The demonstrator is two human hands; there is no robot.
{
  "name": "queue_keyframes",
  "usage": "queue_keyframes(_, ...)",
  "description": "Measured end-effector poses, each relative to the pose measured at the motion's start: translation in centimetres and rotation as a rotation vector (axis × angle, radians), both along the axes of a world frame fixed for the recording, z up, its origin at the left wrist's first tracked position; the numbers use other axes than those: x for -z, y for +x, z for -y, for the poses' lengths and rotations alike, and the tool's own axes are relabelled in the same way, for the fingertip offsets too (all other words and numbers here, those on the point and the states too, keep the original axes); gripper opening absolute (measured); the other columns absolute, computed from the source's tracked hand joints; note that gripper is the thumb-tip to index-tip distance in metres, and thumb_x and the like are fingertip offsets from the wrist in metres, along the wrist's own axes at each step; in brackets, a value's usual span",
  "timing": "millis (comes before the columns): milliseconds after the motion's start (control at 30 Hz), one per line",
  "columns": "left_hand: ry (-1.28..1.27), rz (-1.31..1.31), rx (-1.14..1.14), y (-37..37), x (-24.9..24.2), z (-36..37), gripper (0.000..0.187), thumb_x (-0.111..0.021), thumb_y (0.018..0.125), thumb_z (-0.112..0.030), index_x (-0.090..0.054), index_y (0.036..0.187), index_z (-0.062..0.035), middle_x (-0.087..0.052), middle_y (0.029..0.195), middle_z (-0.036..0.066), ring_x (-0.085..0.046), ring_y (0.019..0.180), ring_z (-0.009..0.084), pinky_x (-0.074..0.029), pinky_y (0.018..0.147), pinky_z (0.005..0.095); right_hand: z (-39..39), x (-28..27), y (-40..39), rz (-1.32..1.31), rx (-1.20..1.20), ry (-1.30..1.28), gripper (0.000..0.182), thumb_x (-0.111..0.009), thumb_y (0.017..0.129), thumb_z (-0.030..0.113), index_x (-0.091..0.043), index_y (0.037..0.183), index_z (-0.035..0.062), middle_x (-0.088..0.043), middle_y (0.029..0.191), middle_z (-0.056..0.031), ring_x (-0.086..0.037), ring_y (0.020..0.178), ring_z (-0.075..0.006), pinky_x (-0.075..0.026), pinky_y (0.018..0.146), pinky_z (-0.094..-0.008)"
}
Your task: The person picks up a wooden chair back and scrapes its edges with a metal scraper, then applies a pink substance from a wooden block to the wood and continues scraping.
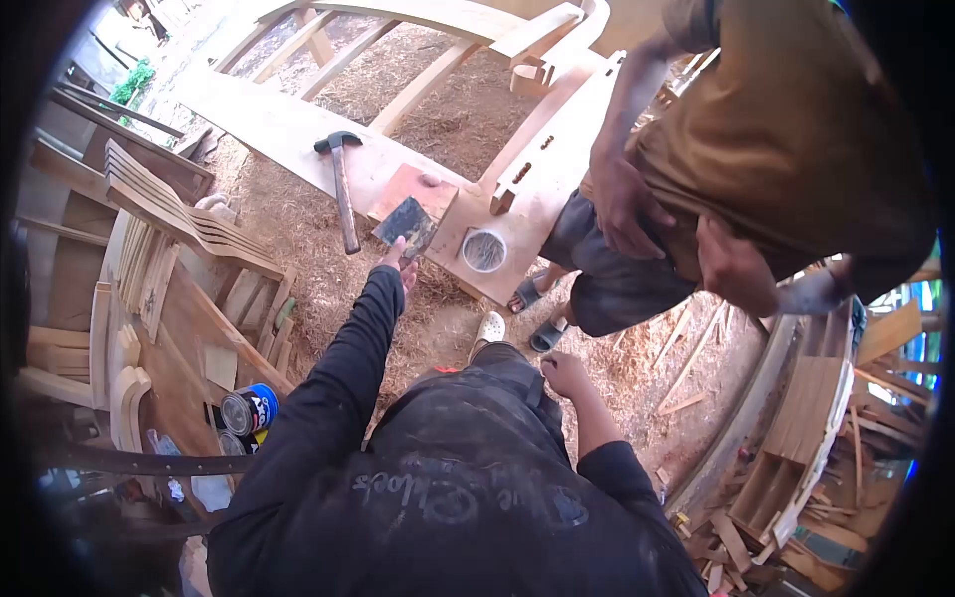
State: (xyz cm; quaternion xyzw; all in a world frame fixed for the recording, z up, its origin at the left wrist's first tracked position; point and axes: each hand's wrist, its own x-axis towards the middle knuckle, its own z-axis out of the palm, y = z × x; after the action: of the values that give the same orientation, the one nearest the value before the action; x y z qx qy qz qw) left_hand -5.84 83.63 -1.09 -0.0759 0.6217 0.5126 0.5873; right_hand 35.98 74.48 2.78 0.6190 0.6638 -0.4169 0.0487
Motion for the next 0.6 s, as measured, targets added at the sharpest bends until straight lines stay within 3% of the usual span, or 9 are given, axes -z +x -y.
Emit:
queue_keyframes(133,0.059,-0.026,0.046,-1.5,2.3,-1.6,0.022,-0.072,0.094,-0.028,-0.059,0.1,-0.0111,-0.068,0.078,0.005,-0.061,0.058,0.0108,-0.047,0.044,0.0242,-9.7,-3.7,-9.0,-0.25,-0.169,0.057,0.034,-0.061,0.091,0.03,-0.072,0.108,0.0036,-0.072,0.1,-0.0202,-0.068,0.097,-0.0365,-0.052,0.087,-0.0424)
queue_keyframes(200,0.141,0.037,-0.003,-0.6,0.3,-0.6,0.016,-0.07,0.096,-0.024,-0.059,0.1,-0.0123,-0.068,0.08,0.003,-0.063,0.062,0.0122,-0.049,0.047,0.0226,-12.8,-6.6,-12.9,-0.34,-0.209,0.005,0.037,-0.063,0.092,0.03,-0.069,0.115,0.001,-0.072,0.102,-0.0189,-0.07,0.096,-0.0316,-0.053,0.087,-0.04)
queue_keyframes(267,0.213,0.125,0.056,0.0,-2.0,0.9,0.01,-0.068,0.097,-0.019,-0.059,0.1,-0.0142,-0.068,0.082,0.001,-0.066,0.068,0.014,-0.052,0.051,0.0221,-14.2,-8.1,-15.9,-0.522,-0.056,-0.086,0.05,-0.071,0.092,0.03,-0.06,0.128,-0.0027,-0.071,0.109,-0.0156,-0.068,0.099,-0.0209,-0.054,0.088,-0.0352)
queue_keyframes(367,0.244,0.124,0.19,2.6,-7.5,1.3,0.015,-0.068,0.098,-0.023,-0.059,0.099,-0.0112,-0.063,0.076,0.002,-0.06,0.064,0.0118,-0.045,0.049,0.0259,-14.9,-8.7,-20.2,-0.831,0.204,-0.154,0.054,-0.074,0.091,0.027,-0.056,0.133,-0.0027,-0.071,0.105,-0.0135,-0.067,0.099,-0.0161,-0.055,0.085,-0.0312)
queue_keyframes(433,0.272,0.16,0.526,1.8,-6.1,0.4,0.022,-0.072,0.095,-0.023,-0.06,0.104,-0.0077,-0.068,0.083,0.003,-0.062,0.067,0.0116,-0.047,0.055,0.0249,-15.5,-11.1,-22.3,-0.778,0.35,-0.17,0.048,-0.074,0.091,0.024,-0.058,0.128,-0.003,-0.07,0.102,-0.0074,-0.066,0.092,-0.0127,-0.054,0.078,-0.0279)
queue_keyframes(500,0.234,0.051,0.716,1.2,-6.6,-0.7,0.028,-0.078,0.09,-0.023,-0.064,0.105,-0.0032,-0.071,0.092,0.007,-0.066,0.08,0.0108,-0.052,0.063,0.0253,-15.6,-10.7,-23.5,-0.813,0.604,-0.124,0.041,-0.074,0.09,0.022,-0.062,0.121,-0.0018,-0.07,0.101,-0.0091,-0.065,0.086,-0.0125,-0.054,0.075,-0.0286)
queue_keyframes(533,0.292,-0.067,0.804,0.3,-6.2,-1.2,0.041,-0.084,0.084,-0.025,-0.063,0.108,0.001,-0.072,0.094,0.008,-0.066,0.08,0.0121,-0.054,0.067,0.0272,-15.3,-10.3,-23.4,-0.715,0.555,0.01,0.038,-0.073,0.09,0.02,-0.062,0.119,-0.0018,-0.07,0.099,-0.0098,-0.065,0.085,-0.013,-0.053,0.074,-0.0292)
queue_keyframes(567,0.403,-0.307,0.811,-0.8,-3.2,-1.1,0.059,-0.091,0.073,-0.031,-0.062,0.112,0.0023,-0.07,0.102,0.013,-0.067,0.087,0.0178,-0.056,0.077,0.0346,-15.2,-9.8,-22.7,-0.611,0.502,0.148,0.035,-0.073,0.089,0.018,-0.063,0.117,-0.0019,-0.069,0.098,-0.0106,-0.065,0.084,-0.0134,-0.053,0.074,-0.0297)
queue_keyframes(600,0.389,-0.657,0.885,-2.4,-4.5,-2.0,0.071,-0.094,0.066,-0.033,-0.059,0.119,0.0007,-0.066,0.113,0.016,-0.064,0.099,0.0234,-0.053,0.085,0.0383,-15.4,-9.9,-21.9,-0.501,0.447,0.289,0.032,-0.072,0.089,0.016,-0.063,0.114,-0.002,-0.069,0.096,-0.0113,-0.065,0.083,-0.0139,-0.053,0.074,-0.0303)
